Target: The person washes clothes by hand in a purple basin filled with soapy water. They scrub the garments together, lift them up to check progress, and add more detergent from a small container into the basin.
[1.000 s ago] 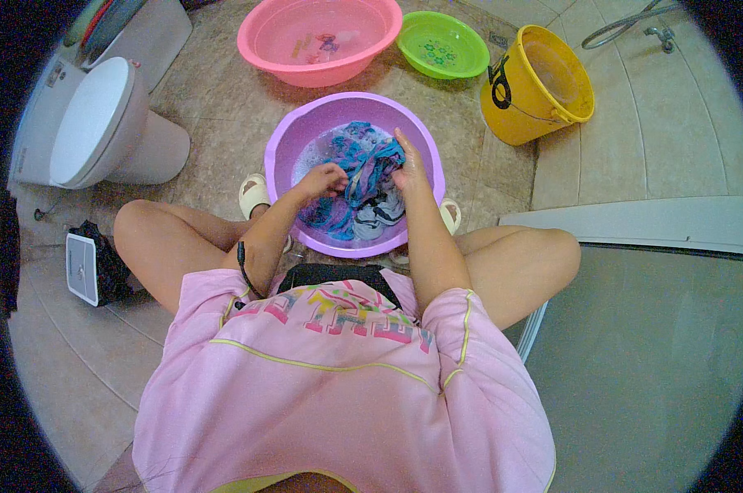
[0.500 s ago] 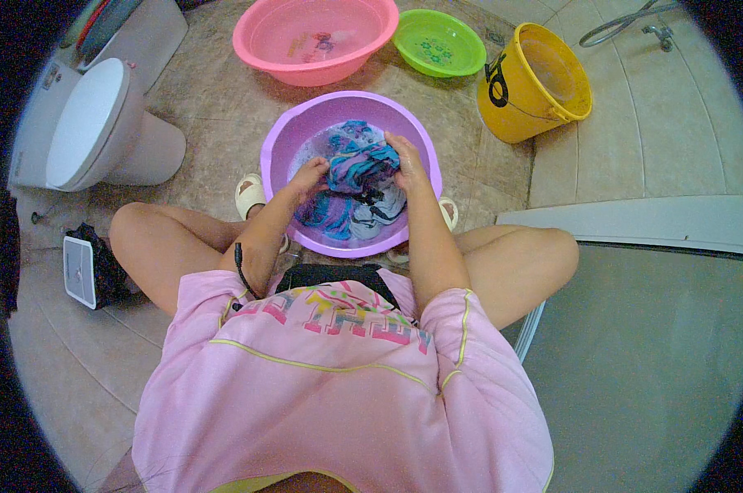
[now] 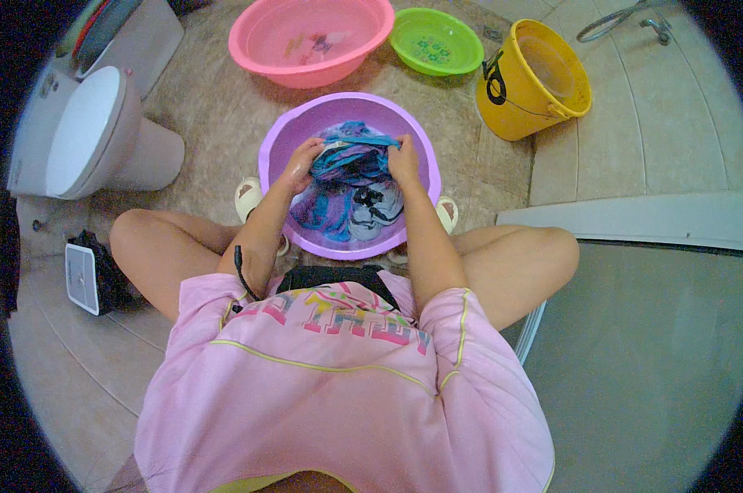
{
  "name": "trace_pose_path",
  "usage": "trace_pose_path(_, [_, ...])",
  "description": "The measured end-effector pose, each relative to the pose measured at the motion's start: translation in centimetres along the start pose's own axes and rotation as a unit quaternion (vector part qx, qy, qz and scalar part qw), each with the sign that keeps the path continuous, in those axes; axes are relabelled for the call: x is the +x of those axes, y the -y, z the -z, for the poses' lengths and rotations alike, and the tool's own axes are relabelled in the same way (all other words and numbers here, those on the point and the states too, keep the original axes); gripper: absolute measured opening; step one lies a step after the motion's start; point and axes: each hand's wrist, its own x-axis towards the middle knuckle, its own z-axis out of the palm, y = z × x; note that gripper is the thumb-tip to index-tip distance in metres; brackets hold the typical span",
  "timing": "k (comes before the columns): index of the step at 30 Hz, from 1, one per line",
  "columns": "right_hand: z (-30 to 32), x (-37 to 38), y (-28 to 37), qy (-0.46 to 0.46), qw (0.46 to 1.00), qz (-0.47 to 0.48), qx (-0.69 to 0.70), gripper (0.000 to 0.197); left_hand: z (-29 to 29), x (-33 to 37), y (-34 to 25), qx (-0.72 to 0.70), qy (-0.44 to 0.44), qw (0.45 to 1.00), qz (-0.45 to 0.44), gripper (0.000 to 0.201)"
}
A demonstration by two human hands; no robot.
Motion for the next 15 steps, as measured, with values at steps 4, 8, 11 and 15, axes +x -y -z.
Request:
trace_pose_path(4, [1.4, 0.2, 4.5, 0.005, 0.994, 0.036, 0.103, 0.019, -2.2, -1.3, -3.7, 0.188, 0.028, 0.982, 0.01, 0.019])
trace_pose_path(8, [4.0, -0.1, 10.7, -0.004, 0.984, 0.077, 0.161, 0.016, -3.4, -2.5, -8.7, 0.245, 0.06, 0.968, -0.002, 0.019])
trace_pose_path(11, [6.3, 0.2, 14.2, -0.041, 0.947, 0.148, 0.281, 0.014, -6.0, -3.5, -13.3, 0.239, 0.076, 0.967, -0.053, 0.02])
trace_pose_path(15, [10.4, 0.2, 19.4, -0.113, 0.939, 0.251, 0.207, 0.014, -7.5, -4.7, -17.5, 0.174, 0.117, 0.974, -0.089, 0.025])
